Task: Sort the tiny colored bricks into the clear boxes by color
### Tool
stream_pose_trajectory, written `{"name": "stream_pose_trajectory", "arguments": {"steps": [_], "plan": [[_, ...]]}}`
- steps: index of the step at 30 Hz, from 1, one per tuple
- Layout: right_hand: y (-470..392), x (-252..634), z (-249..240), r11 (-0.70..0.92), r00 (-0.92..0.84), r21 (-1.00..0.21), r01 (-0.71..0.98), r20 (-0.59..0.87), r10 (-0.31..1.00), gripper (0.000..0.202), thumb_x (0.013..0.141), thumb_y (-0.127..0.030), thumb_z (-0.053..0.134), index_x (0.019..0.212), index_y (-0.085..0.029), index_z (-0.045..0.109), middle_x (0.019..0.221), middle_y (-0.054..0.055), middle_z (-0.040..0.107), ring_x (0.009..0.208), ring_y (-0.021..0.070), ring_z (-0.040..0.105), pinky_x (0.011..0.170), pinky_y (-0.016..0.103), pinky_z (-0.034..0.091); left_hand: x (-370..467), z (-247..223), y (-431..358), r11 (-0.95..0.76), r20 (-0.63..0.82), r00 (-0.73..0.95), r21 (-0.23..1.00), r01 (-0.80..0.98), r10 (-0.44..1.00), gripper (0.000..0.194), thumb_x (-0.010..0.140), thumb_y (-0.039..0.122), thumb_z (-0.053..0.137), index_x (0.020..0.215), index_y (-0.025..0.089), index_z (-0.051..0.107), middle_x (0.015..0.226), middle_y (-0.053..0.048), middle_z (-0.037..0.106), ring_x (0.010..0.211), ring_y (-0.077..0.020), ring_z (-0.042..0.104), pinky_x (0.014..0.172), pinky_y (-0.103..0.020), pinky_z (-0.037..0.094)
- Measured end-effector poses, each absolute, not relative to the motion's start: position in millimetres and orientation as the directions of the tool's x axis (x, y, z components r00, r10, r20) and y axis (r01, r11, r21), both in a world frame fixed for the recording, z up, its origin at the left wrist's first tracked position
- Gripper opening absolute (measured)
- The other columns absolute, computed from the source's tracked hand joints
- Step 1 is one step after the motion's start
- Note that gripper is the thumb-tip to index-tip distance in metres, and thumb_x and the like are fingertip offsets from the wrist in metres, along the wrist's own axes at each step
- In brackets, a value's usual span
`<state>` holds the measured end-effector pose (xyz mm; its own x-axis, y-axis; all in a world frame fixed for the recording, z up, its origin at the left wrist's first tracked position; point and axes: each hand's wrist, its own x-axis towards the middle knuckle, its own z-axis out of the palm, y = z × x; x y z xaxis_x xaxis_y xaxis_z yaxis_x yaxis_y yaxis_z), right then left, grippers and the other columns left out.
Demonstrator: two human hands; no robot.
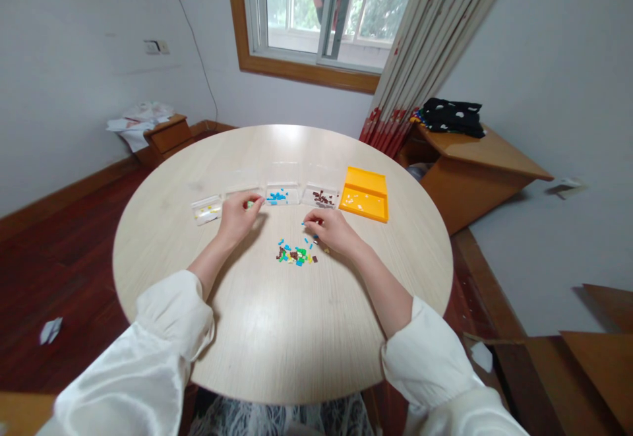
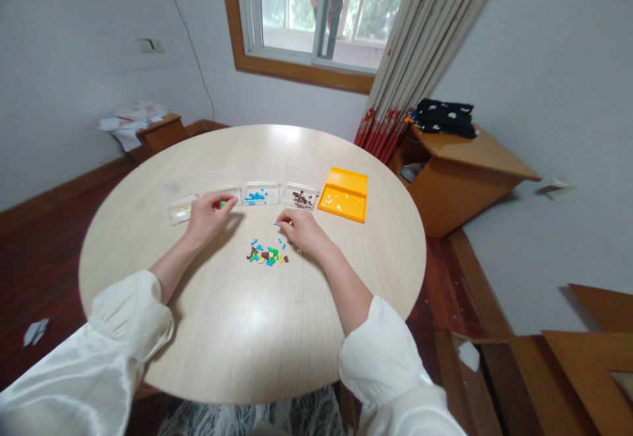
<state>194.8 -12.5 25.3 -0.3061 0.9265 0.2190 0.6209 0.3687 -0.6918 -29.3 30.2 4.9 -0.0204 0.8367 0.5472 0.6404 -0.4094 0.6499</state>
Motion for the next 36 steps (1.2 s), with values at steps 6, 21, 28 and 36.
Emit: {"name": "stream_pose_trajectory", "arguments": {"steps": [6,21,28,36], "plan": [[-13.6,189.7,25.1,0.432,-0.279,-0.749,0.502,0.332,0.901,0.01,0.074,-0.01,0.056,0.073,-0.015,0.064,0.07,0.001,0.065,0.067,0.0109,0.057,0.068,0.024,0.043,7.7,3.9,2.3,-0.511,0.45,0.249,0.701,0.498,0.858,0.017,0.075,0.032,0.063,0.081,0.018,0.071,0.074,-0.003,0.07,0.059,-0.0128,0.052,0.058,-0.026,0.041],[-11.5,197.6,24.6,0.404,-0.379,-0.674,0.619,0.194,0.905,0.007,0.073,-0.018,0.064,0.068,-0.014,0.061,0.066,-0.001,0.058,0.062,0.0098,0.05,0.061,0.023,0.039,8.8,5.6,1.2,-0.524,0.538,0.134,0.685,0.506,0.832,0.009,0.075,0.021,0.059,0.075,0.018,0.068,0.074,-0.002,0.069,0.063,-0.0133,0.052,0.063,-0.027,0.042],[-12.0,202.8,26.0,0.44,-0.473,-0.539,0.719,0.085,0.877,0.007,0.071,-0.016,0.068,0.065,-0.014,0.065,0.064,0.0,0.058,0.059,0.0085,0.049,0.059,0.021,0.036,-1.0,-0.3,29.3,-0.492,0.632,-0.058,0.655,0.573,0.773,0.009,0.075,0.022,0.059,0.075,0.019,0.068,0.078,-0.003,0.07,0.072,-0.0163,0.056,0.069,-0.03,0.044],[-16.3,196.2,26.9,0.439,-0.489,-0.552,0.709,0.064,0.87,0.011,0.071,-0.007,0.058,0.067,-0.013,0.067,0.067,0.002,0.062,0.061,0.0097,0.052,0.061,0.022,0.038,-0.9,-6.3,53.3,-0.46,0.67,-0.069,0.577,0.675,0.739,0.013,0.077,0.02,0.058,0.078,0.019,0.071,0.079,-0.005,0.071,0.075,-0.02,0.058,0.072,-0.034,0.043]]}}
